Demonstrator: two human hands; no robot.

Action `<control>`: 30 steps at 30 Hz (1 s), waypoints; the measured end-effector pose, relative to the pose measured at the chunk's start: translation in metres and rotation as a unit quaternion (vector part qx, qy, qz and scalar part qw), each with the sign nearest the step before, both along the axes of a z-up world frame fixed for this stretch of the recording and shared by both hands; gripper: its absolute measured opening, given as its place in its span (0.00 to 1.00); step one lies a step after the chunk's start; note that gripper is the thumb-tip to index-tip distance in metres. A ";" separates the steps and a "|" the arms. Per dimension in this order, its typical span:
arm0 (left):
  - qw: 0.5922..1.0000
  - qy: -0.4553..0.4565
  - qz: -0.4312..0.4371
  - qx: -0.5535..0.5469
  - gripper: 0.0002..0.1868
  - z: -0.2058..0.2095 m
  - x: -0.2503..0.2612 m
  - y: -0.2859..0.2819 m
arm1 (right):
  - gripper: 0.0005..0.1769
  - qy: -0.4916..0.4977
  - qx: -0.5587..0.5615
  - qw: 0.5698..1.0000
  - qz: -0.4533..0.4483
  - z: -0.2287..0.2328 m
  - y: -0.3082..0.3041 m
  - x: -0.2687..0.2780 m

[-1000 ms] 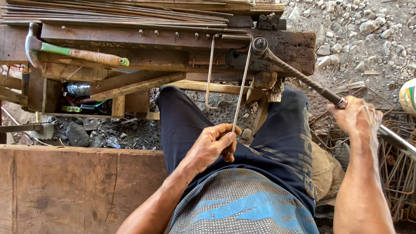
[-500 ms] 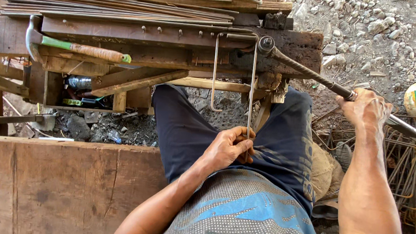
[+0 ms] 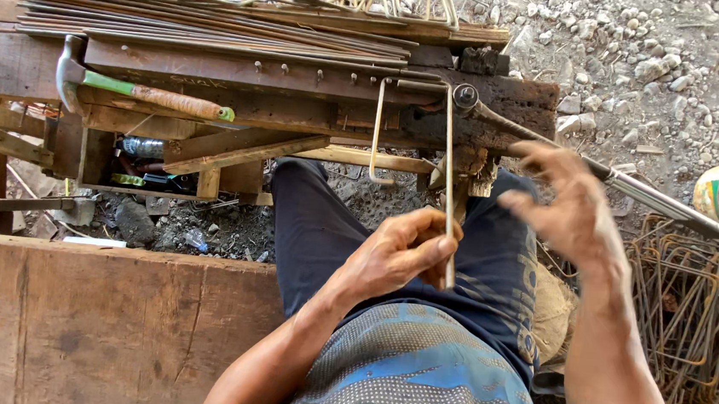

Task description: The person bends thin metal rods into rectangular shapes using a manual bending jig. They insert a rod, rotate a lever to bend it, and then remove the finished piece.

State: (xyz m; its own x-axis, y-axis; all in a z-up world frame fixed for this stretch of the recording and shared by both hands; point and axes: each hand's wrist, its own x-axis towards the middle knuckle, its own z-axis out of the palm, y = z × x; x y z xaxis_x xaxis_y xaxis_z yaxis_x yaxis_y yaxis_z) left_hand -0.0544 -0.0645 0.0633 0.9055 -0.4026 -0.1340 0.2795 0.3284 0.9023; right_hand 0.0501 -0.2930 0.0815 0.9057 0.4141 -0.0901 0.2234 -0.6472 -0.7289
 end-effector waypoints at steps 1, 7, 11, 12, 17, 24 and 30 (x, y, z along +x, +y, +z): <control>1.000 -0.004 0.000 0.000 0.19 0.003 0.010 -0.001 | 0.34 -0.004 0.000 1.000 0.000 0.010 0.013 -0.002; 0.989 -0.113 0.093 0.000 0.16 0.019 0.043 -0.008 | 0.14 -0.206 0.113 0.956 0.175 0.036 0.050 0.015; 0.985 -0.107 0.130 0.034 0.13 0.003 0.044 0.009 | 0.05 -0.246 0.067 0.950 0.179 0.074 0.059 0.038; 0.982 -0.085 0.161 0.052 0.12 -0.008 0.044 0.016 | 0.04 -0.259 0.072 0.946 0.179 0.078 0.059 0.044; 0.941 -0.147 0.271 0.138 0.07 0.002 0.067 0.058 | 0.10 -0.327 0.062 0.929 0.162 0.074 0.057 0.101; 0.837 -0.298 0.350 0.297 0.09 0.041 0.145 0.089 | 0.10 -0.290 0.046 0.943 0.158 0.082 0.081 0.166; 0.831 -0.245 0.350 0.356 0.29 0.035 0.260 0.075 | 0.11 -0.254 0.053 0.958 0.124 0.080 0.095 0.201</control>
